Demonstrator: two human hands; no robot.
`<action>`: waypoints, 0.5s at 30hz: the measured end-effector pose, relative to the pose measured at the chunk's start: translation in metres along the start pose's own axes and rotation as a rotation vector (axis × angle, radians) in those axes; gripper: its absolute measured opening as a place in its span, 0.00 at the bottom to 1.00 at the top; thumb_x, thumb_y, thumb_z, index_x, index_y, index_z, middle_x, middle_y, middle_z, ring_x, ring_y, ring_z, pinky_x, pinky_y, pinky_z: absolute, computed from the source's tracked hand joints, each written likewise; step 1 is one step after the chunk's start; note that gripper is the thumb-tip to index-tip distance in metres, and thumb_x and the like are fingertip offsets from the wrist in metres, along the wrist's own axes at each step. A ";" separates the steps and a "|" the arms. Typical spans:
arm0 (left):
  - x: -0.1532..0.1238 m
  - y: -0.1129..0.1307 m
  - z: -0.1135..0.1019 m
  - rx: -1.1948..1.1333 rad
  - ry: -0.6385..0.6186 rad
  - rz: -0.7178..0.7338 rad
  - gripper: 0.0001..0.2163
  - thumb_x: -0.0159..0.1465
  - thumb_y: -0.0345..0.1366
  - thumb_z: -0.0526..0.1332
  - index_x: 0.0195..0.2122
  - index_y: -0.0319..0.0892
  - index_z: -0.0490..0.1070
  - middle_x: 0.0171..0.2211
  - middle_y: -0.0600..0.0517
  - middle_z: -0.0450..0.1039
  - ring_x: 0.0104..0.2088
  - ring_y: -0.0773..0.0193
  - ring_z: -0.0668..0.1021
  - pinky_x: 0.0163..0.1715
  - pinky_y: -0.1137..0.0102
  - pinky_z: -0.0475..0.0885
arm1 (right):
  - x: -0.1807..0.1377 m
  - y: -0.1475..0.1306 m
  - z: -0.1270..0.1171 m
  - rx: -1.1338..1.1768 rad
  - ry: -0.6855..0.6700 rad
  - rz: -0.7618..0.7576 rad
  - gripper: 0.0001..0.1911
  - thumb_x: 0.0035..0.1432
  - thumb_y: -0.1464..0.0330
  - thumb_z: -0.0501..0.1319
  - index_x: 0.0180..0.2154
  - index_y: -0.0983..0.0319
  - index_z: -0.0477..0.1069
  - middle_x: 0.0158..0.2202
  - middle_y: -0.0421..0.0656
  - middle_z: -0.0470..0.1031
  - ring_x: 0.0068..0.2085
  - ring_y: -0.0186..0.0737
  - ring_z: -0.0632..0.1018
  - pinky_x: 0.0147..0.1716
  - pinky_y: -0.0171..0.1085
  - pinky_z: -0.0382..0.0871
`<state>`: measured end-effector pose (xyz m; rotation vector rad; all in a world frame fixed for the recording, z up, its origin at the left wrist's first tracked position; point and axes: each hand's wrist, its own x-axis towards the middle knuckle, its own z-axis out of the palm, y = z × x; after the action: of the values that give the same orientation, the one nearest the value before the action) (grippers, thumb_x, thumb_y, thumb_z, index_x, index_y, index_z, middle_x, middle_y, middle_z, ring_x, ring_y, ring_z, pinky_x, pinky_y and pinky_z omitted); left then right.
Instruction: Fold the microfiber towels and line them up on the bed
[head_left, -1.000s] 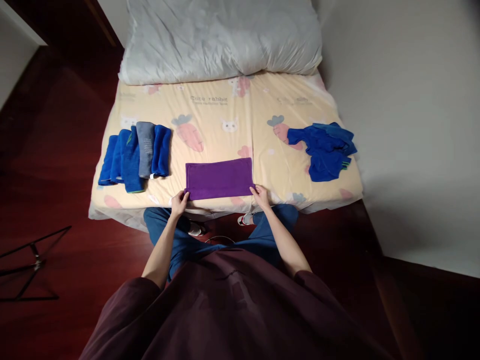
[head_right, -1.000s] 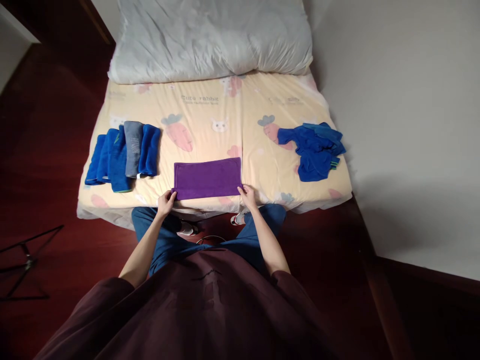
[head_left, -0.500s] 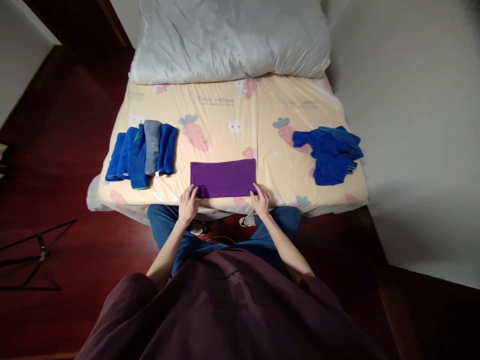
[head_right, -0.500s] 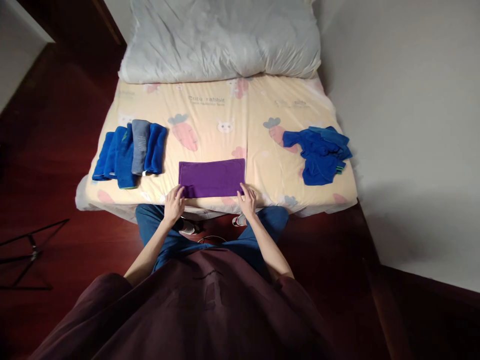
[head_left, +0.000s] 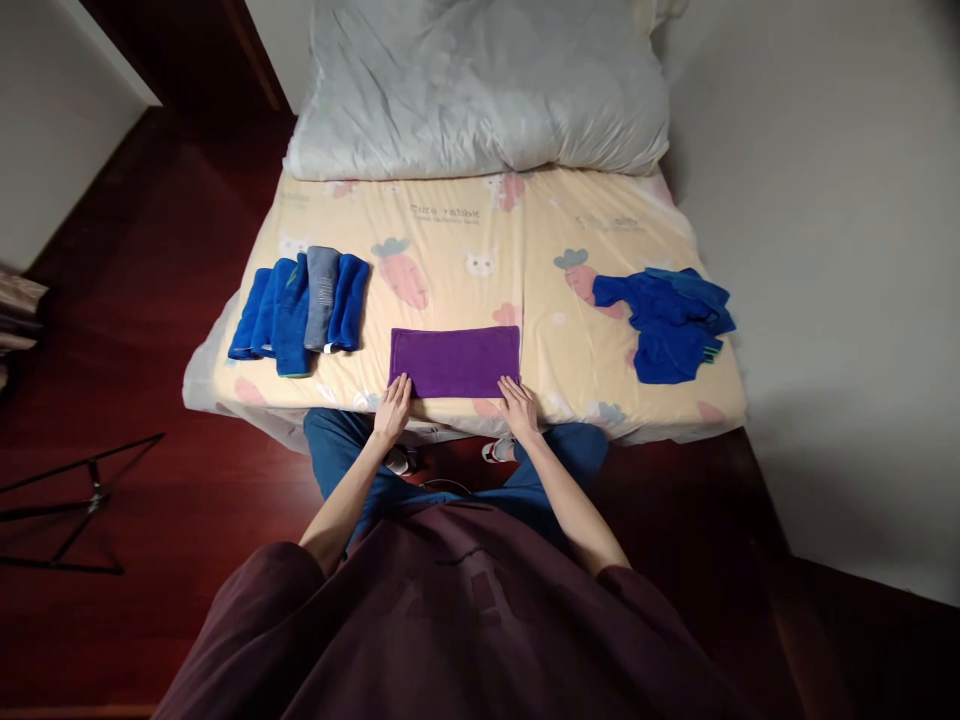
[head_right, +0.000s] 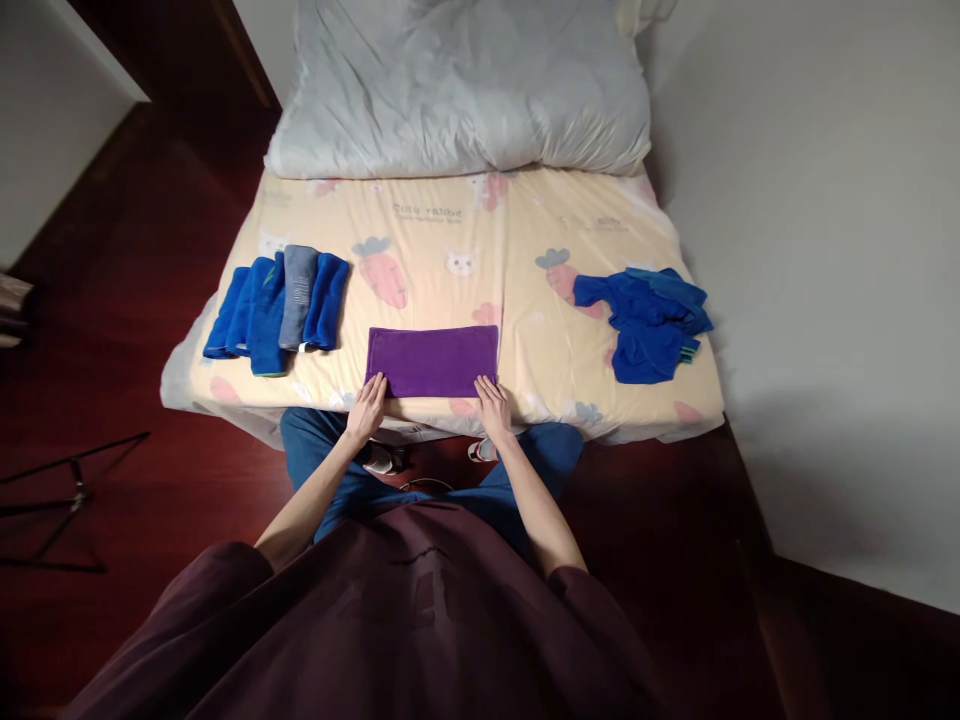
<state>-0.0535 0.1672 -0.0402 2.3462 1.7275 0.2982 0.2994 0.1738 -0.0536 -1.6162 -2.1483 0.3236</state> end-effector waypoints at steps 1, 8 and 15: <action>0.003 0.000 -0.001 0.005 -0.007 -0.006 0.31 0.66 0.23 0.45 0.72 0.29 0.55 0.71 0.34 0.54 0.73 0.47 0.57 0.68 0.49 0.61 | 0.001 0.001 0.002 -0.007 -0.003 -0.001 0.29 0.63 0.77 0.52 0.65 0.63 0.69 0.66 0.49 0.69 0.68 0.45 0.68 0.70 0.52 0.57; 0.026 0.000 -0.010 -0.001 -0.020 0.007 0.29 0.68 0.22 0.45 0.71 0.31 0.57 0.69 0.33 0.59 0.72 0.48 0.57 0.71 0.48 0.55 | 0.017 0.006 0.010 -0.049 0.005 -0.006 0.33 0.59 0.81 0.51 0.65 0.64 0.69 0.65 0.51 0.70 0.69 0.47 0.68 0.70 0.55 0.55; 0.031 -0.005 -0.018 0.035 -0.095 -0.012 0.27 0.67 0.22 0.47 0.68 0.29 0.62 0.68 0.31 0.60 0.71 0.49 0.61 0.72 0.52 0.54 | 0.024 0.015 0.006 -0.076 -0.014 -0.049 0.31 0.59 0.82 0.51 0.62 0.62 0.72 0.63 0.51 0.72 0.66 0.49 0.72 0.68 0.57 0.57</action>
<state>-0.0541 0.1994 -0.0232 2.3328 1.7154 0.1533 0.3038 0.2013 -0.0611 -1.6042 -2.2318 0.2417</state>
